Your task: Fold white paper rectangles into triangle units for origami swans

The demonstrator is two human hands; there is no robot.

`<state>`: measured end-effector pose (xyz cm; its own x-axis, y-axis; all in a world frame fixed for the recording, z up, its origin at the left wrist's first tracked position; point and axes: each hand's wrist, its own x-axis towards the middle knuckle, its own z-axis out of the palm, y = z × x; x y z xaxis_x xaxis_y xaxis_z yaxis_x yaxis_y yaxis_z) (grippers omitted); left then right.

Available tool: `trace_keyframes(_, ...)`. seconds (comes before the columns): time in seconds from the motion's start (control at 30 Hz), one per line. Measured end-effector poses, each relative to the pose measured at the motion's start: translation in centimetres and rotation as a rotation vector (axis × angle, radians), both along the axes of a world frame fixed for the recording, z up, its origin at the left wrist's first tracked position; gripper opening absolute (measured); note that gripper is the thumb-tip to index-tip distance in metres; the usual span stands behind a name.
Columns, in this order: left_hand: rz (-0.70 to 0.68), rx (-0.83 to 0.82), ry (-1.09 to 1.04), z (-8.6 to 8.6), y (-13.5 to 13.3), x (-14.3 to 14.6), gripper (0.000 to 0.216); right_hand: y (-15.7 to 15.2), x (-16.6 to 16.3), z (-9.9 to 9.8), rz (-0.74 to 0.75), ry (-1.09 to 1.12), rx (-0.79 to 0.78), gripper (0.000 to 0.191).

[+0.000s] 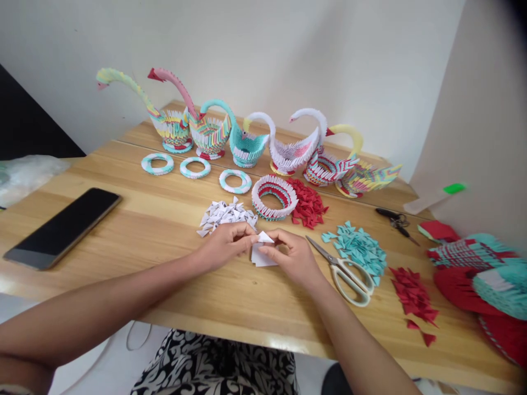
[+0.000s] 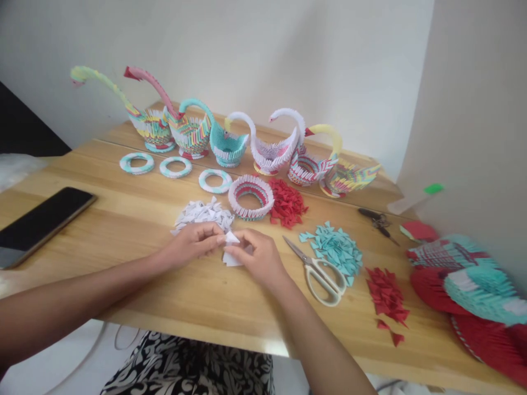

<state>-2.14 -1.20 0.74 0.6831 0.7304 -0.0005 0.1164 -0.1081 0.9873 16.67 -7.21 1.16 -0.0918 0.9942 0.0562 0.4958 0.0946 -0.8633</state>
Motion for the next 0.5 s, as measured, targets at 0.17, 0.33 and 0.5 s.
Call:
trace_keyframes(0.17, -0.025, -0.014, 0.003, 0.02, -0.04, -0.04, 0.023, 0.05, 0.02, -0.23, 0.004, -0.064, 0.084, 0.012)
trace_keyframes(0.33, -0.040, 0.026, 0.018, 0.26, -0.09, -0.09, 0.027, -0.06, -0.12, -0.43, -0.003, -0.099, 0.144, 0.013)
trace_keyframes(0.5, -0.049, 0.126, 0.052, 0.29, -0.02, -0.22, 0.028, -0.20, -0.13, -0.54, 0.002, -0.087, 0.114, 0.015)
